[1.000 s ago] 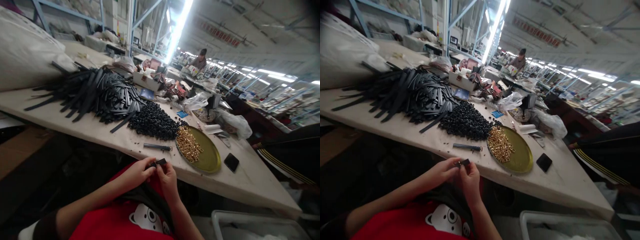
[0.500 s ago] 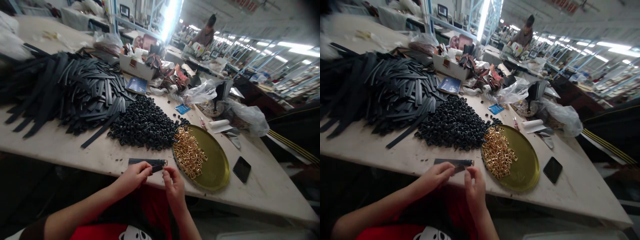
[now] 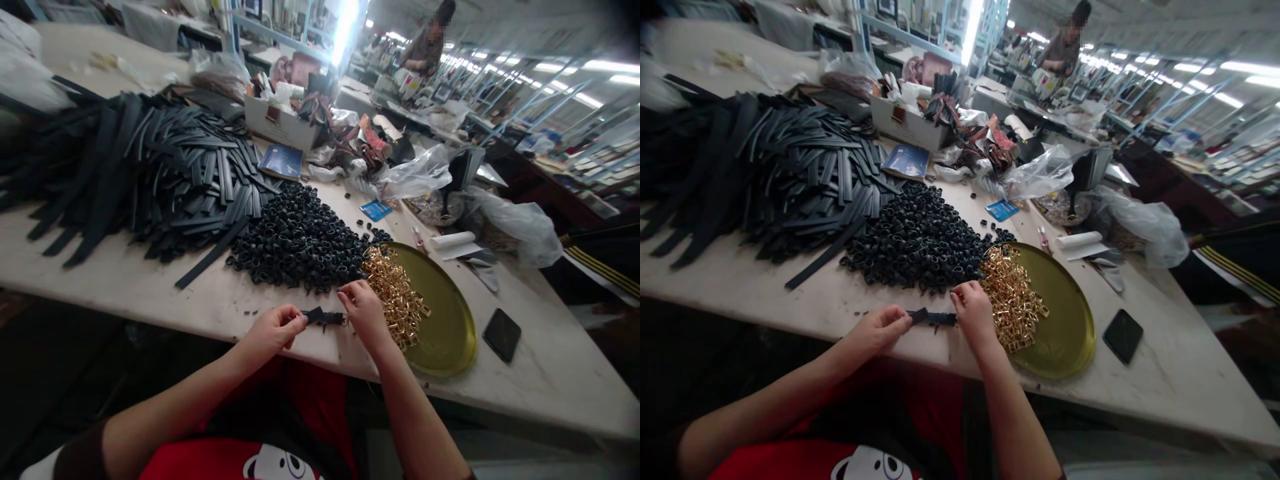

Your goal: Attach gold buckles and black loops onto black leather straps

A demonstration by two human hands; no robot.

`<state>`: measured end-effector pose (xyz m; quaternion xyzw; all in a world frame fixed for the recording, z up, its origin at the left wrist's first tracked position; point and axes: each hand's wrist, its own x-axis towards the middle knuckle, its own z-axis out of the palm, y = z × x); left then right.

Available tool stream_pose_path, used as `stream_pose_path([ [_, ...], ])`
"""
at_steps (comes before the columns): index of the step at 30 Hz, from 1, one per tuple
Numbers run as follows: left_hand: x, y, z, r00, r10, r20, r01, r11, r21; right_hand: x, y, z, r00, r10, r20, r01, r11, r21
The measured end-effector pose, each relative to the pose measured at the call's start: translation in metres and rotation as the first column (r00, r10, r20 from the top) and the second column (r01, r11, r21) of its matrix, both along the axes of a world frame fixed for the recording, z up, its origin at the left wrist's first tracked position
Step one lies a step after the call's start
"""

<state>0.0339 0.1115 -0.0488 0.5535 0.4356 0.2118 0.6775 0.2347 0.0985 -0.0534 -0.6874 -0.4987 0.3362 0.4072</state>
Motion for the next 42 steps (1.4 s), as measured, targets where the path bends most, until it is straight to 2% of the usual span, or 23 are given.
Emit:
stream_pose_path([
  [3, 0.005, -0.003, 0.002, 1.0, 0.026, 0.003, -0.026, 0.985, 0.173, -0.016, -0.024, 0.01, 0.969, 0.004, -0.249, -0.012, 1.0, -0.029],
  [6, 0.005, -0.013, 0.007, 0.997, 0.048, -0.054, -0.029, 0.948, 0.316, -0.039, -0.044, 0.009, 0.898, -0.033, -0.438, 0.029, 0.999, -0.015],
  [8, 0.001, -0.023, 0.011, 0.993, 0.042, -0.109, 0.004, 0.919, 0.393, -0.052, -0.055, 0.006, 0.815, -0.082, -0.574, 0.085, 0.996, -0.021],
  [11, -0.008, -0.035, 0.016, 0.981, -0.029, -0.192, 0.117, 0.878, 0.465, -0.059, -0.071, 0.002, 0.686, -0.117, -0.719, 0.119, 0.992, -0.048],
  [14, -0.014, -0.041, 0.021, 0.945, -0.116, -0.307, 0.26, 0.835, 0.484, -0.055, -0.089, 0.004, 0.709, -0.058, -0.703, 0.063, 0.998, -0.018],
  [16, -0.015, -0.046, 0.024, 0.923, -0.145, -0.355, 0.316, 0.815, 0.486, -0.052, -0.1, 0.007, 0.727, -0.014, -0.687, 0.01, 1.0, -0.009],
  [22, -0.012, -0.063, 0.036, 0.904, -0.121, -0.409, 0.345, 0.771, 0.535, -0.058, -0.117, 0.019, 0.771, 0.01, -0.637, 0.003, 1.0, 0.019],
  [25, -0.01, -0.065, 0.038, 0.928, -0.153, -0.34, 0.323, 0.786, 0.527, -0.064, -0.114, 0.018, 0.753, 0.016, -0.658, 0.002, 1.0, 0.026],
  [28, -0.009, -0.059, 0.033, 0.962, -0.195, -0.191, 0.263, 0.851, 0.454, -0.065, -0.107, 0.013, 0.729, -0.054, -0.682, 0.078, 0.997, 0.005],
  [30, -0.01, -0.052, 0.027, 0.979, -0.158, -0.131, 0.197, 0.901, 0.387, -0.067, -0.101, 0.01, 0.735, -0.087, -0.672, 0.108, 0.994, -0.011],
  [33, -0.01, -0.041, 0.015, 0.993, -0.087, -0.079, 0.107, 0.95, 0.293, -0.07, -0.093, 0.009, 0.732, -0.084, -0.676, 0.086, 0.996, -0.031],
  [37, -0.008, -0.03, 0.006, 0.997, -0.075, 0.006, 0.073, 0.984, 0.16, -0.068, -0.083, 0.011, 0.606, -0.082, -0.791, 0.052, 0.997, -0.063],
  [40, -0.005, -0.025, 0.008, 0.995, -0.102, -0.013, 0.103, 0.988, 0.118, -0.064, -0.077, 0.009, 0.613, -0.088, -0.786, -0.001, 0.994, -0.112],
  [42, -0.004, -0.022, 0.013, 0.99, -0.102, -0.098, 0.119, 0.975, 0.185, -0.062, -0.074, 0.008, 0.636, -0.052, -0.77, -0.085, 0.987, -0.137],
])
